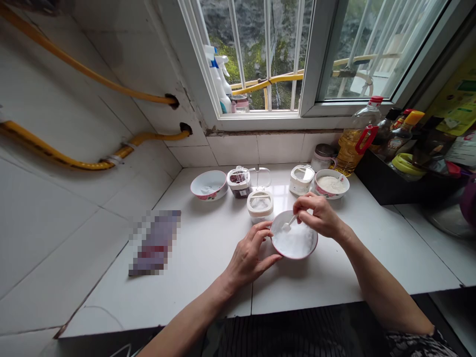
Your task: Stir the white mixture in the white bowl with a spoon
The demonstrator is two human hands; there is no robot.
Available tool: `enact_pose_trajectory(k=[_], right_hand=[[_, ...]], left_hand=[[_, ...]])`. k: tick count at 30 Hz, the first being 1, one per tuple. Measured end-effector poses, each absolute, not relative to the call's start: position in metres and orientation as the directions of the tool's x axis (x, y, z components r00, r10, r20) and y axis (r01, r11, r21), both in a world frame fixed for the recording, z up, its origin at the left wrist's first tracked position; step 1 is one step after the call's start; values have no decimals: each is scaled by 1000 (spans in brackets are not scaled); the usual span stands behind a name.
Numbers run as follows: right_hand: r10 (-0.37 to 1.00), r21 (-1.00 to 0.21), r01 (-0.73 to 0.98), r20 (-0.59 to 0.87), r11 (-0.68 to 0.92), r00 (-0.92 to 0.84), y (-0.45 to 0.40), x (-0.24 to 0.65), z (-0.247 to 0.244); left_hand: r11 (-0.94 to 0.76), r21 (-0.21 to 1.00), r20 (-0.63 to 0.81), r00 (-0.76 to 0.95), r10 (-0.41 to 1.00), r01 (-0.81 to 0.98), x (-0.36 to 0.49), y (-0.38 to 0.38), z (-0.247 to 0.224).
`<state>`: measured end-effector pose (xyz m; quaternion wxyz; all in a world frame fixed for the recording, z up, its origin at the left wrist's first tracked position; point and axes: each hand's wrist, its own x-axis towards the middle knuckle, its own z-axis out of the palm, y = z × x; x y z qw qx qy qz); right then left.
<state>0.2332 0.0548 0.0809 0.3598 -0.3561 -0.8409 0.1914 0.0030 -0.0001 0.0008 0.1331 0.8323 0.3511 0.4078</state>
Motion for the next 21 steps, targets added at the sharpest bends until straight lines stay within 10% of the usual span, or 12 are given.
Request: enact_pose_trajectory(k=[5, 21], right_hand=[[675, -503, 483, 329, 717, -660, 51, 221, 75], [922, -990, 138, -24, 32, -386, 62, 225, 79]], left_hand=[[-719, 495, 590, 420, 690, 487, 2, 0, -2], [-725, 493, 593, 424, 685, 481, 3, 1, -3]])
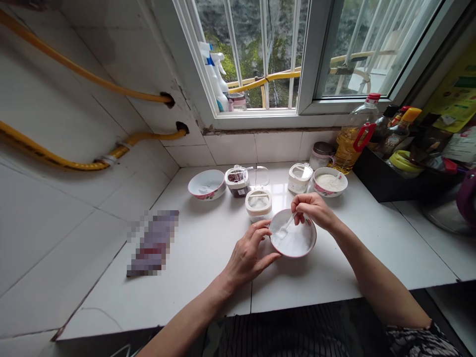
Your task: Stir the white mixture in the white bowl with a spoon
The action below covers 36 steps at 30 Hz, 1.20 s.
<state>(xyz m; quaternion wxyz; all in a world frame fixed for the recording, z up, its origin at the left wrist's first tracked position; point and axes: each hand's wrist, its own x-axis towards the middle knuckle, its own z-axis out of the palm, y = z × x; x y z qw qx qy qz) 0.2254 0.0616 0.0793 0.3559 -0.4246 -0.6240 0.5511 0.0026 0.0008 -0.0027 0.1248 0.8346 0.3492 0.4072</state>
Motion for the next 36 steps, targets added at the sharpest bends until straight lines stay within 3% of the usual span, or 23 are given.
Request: enact_pose_trajectory(k=[5, 15, 27, 32, 36], right_hand=[[946, -995, 82, -72, -48, -315, 67, 226, 78], [961, -987, 136, -117, -85, -250, 70, 225, 72], [967, -995, 2, -97, -99, -235, 76, 229, 69], [977, -994, -76, 90, 76, -195, 73, 224, 67], [915, -918, 127, 346, 376, -207, 65, 212, 61]], left_hand=[[-721, 497, 586, 425, 689, 483, 2, 1, -3], [-726, 492, 593, 425, 684, 481, 3, 0, -1], [-719, 504, 585, 423, 692, 478, 2, 1, -2], [-721, 498, 593, 417, 688, 482, 2, 1, -3], [-716, 498, 581, 426, 694, 489, 2, 1, -4]])
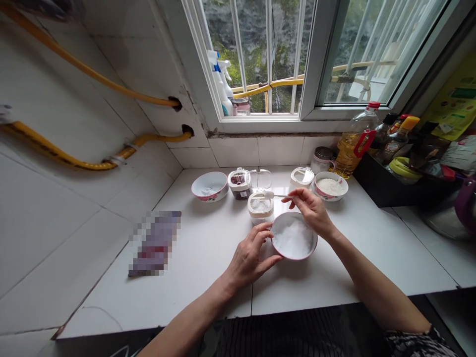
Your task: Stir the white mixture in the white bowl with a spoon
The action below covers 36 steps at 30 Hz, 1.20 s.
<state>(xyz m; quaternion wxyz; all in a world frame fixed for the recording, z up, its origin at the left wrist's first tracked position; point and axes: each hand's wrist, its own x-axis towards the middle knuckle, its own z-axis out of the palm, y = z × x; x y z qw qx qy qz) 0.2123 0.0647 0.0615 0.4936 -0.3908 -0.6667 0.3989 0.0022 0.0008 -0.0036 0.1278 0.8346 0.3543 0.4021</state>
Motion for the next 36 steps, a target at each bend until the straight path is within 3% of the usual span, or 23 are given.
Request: enact_pose_trajectory(k=[3, 6, 13, 18, 21, 25, 36], right_hand=[[784, -682, 388, 515, 620, -347, 61, 207, 56], [674, -483, 477, 603, 734, -427, 59, 207, 57], [792, -680, 409, 542, 609, -281, 53, 225, 76], [661, -409, 538, 604, 737, -445, 55, 230, 75], [617, -304, 549, 534, 779, -578, 56, 224, 69], [599, -346, 489, 464, 801, -653, 55, 219, 65], [723, -527, 496, 469, 690, -508, 54, 225, 73]], left_hand=[[-718, 497, 584, 423, 692, 488, 2, 1, -3], [-717, 498, 588, 418, 693, 488, 2, 0, -3], [-725, 494, 593, 424, 684, 480, 2, 0, 0], [-721, 497, 584, 428, 690, 483, 2, 0, 0], [-720, 494, 586, 425, 690, 488, 2, 0, -1], [-717, 494, 590, 417, 692, 492, 3, 0, -2], [-715, 502, 587, 416, 695, 487, 3, 0, -1]])
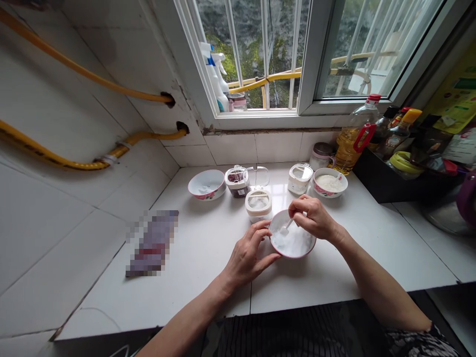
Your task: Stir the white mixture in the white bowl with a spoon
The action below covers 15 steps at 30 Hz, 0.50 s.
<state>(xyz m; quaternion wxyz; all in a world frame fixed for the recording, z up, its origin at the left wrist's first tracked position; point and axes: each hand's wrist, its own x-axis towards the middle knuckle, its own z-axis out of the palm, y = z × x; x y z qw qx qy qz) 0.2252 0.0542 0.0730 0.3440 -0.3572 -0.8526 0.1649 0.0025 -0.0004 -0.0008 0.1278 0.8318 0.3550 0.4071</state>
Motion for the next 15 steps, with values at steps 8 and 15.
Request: enact_pose_trajectory(k=[8, 15], right_hand=[[702, -512, 486, 434, 708, -565, 52, 215, 64], [808, -701, 446, 331, 556, -487, 52, 213, 65]], left_hand=[[-713, 493, 584, 418, 696, 498, 2, 0, -3], [-715, 494, 580, 424, 695, 495, 2, 0, -3]])
